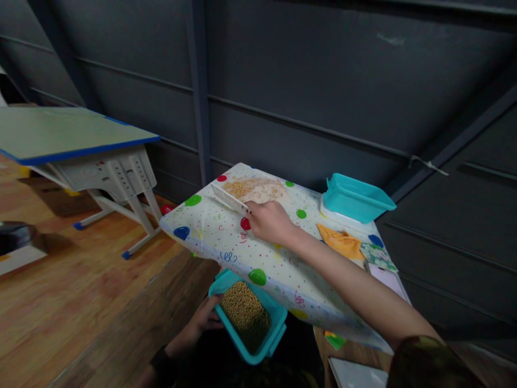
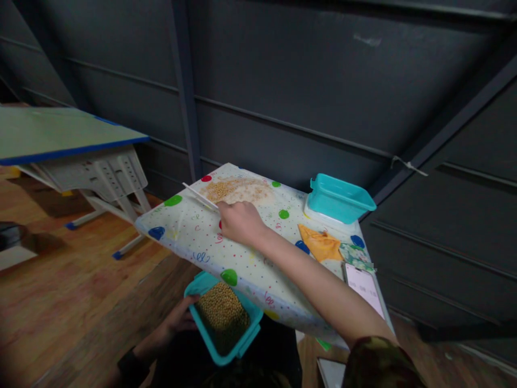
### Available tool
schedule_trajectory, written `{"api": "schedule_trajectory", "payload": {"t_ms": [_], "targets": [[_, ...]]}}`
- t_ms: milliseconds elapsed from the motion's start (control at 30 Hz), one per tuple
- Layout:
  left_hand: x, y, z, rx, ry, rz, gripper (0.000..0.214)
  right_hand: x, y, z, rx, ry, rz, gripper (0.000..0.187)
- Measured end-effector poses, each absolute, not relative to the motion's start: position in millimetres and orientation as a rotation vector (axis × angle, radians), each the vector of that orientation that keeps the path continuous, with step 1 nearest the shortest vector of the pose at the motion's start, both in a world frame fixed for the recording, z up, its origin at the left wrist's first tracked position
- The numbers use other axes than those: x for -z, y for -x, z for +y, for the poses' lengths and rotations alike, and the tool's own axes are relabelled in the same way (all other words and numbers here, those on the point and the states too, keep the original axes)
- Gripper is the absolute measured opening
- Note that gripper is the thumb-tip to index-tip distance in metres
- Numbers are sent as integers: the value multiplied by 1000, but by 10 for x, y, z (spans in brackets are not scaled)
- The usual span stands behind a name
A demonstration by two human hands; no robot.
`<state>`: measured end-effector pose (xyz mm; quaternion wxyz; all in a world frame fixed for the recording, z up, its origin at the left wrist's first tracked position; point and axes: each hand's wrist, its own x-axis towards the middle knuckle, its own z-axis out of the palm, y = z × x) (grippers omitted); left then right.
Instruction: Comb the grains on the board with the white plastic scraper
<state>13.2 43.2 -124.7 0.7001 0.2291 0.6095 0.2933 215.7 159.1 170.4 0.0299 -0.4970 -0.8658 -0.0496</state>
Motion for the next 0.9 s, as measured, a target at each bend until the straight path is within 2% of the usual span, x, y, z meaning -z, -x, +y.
{"api": "schedule_trajectory", "payload": {"t_ms": [133,300,433,700,900], "targets": [[1560,-147,502,-668,-525,1371,43,-1529,-2057,1523,216,1438,-2840,43],[1623,-116,516,-639,-557,1299,60,-1385,-2112,1567,265,1449,-2838,42],[1637,-120,513,-656,-574,1320,61,-1432,-2211,1622,273,1515,-2797,42],[1777,-110,513,-674,-605,1275,78,-1535,-2438,1764,329,1664,-2715,44],[1825,-116,507,-692,-597,1272,76,-1633,-2626,1881,278,1777,-2549,33]]}}
